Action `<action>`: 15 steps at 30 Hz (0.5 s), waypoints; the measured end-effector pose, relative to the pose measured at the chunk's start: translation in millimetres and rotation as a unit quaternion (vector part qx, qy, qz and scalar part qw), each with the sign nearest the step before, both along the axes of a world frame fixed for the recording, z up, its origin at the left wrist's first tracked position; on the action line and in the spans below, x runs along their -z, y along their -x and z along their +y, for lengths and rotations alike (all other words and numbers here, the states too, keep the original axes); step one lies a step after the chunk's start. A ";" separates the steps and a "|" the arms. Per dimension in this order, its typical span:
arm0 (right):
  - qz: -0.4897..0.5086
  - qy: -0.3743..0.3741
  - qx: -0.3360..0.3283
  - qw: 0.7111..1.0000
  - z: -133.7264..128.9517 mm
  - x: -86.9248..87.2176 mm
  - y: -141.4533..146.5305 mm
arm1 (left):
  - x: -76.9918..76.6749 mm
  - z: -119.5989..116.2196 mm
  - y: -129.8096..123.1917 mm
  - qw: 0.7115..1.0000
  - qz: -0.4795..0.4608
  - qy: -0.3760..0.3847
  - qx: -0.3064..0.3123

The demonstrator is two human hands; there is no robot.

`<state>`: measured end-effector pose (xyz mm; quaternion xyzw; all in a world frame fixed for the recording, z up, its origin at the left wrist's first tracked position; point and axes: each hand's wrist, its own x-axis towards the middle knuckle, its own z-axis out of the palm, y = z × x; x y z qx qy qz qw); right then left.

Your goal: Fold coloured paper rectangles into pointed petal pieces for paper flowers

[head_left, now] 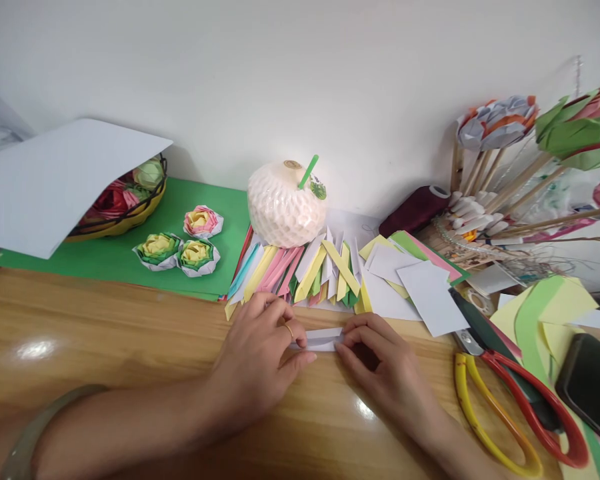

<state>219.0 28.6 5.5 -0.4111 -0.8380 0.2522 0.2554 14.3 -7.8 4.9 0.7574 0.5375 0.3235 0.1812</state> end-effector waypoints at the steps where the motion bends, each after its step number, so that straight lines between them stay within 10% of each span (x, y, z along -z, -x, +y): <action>1: 0.000 0.001 -0.001 1.000 -0.1 0.1 0.0 | -0.3 0.0 -0.2 1.000 -0.005 -0.001 -0.001; 15: -0.001 0.013 0.004 1.000 0.4 -1.3 1.7 | 2.0 2.6 0.2 0.998 0.067 0.008 0.007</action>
